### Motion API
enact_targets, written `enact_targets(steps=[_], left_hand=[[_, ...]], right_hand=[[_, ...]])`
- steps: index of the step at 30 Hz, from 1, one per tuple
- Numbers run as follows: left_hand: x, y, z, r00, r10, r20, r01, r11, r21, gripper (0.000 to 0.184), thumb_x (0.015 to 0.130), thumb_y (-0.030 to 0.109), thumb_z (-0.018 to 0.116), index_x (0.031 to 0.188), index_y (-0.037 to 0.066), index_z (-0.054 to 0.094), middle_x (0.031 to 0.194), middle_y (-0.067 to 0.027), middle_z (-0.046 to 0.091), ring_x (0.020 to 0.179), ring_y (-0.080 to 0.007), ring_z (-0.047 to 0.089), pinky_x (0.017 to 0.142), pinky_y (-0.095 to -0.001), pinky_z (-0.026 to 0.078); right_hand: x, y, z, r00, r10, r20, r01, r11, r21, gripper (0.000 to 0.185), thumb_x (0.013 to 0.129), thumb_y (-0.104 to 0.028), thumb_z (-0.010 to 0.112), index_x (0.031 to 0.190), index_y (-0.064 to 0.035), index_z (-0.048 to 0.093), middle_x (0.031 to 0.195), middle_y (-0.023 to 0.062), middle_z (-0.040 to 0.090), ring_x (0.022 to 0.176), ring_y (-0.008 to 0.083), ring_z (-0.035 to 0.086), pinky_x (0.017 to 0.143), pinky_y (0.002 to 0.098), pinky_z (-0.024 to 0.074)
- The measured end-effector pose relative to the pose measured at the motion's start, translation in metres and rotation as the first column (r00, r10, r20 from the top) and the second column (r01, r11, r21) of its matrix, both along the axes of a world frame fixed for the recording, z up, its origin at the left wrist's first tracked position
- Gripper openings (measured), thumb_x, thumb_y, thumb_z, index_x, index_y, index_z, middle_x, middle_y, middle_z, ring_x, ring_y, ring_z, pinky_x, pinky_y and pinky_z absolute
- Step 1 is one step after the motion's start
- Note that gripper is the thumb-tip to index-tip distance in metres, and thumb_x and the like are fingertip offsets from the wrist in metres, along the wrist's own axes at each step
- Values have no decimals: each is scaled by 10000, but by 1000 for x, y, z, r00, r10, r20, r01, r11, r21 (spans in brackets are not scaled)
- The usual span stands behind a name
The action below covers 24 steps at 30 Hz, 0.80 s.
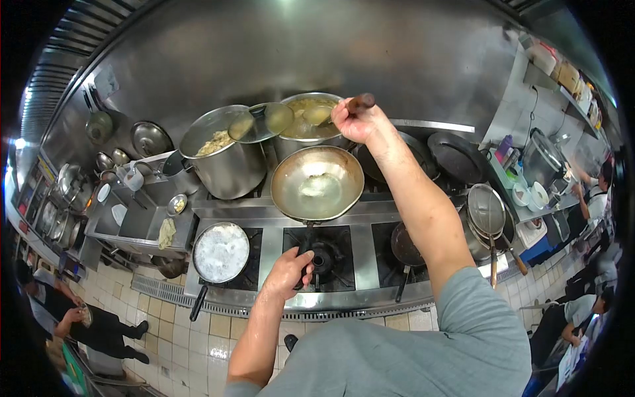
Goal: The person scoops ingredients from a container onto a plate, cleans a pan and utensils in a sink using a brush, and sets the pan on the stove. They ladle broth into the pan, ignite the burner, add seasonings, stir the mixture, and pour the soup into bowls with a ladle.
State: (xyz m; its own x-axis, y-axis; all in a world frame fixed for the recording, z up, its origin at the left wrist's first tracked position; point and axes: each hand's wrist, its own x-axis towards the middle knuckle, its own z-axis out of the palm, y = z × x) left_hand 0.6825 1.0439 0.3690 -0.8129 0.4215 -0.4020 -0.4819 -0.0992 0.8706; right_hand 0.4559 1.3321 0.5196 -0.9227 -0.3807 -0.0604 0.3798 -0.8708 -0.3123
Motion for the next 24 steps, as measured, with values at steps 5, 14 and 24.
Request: enact_targets(steps=[5,14,24], left_hand=[[-4,4,6,1000,-18,21,18,1000,23,141,997,179,573,995,54,507,681,-8,521,464,-98,446,419,-270,372],[-8,18,10,999,-47,1,47,998,45,141,969,148,571,1021,25,525,683,-25,533,455,-106,450,411,-268,368],[2,20,15,1000,-21,-18,22,999,39,142,961,142,580,929,25,507,707,-32,551,491,-115,489,433,-279,403]], right_hand=[[34,4,20,1000,0,-12,0,999,36,82,895,-27,499,827,10,473,805,110,536,684,197,603,559,280,548],[140,12,23,995,49,-82,-50,999,-7,170,974,-62,552,993,65,442,858,110,525,670,147,585,530,247,515],[259,20,-67,954,299,21,-300,952,65,316,1015,-236,567,1203,13,520,825,26,562,589,103,537,426,228,460]])
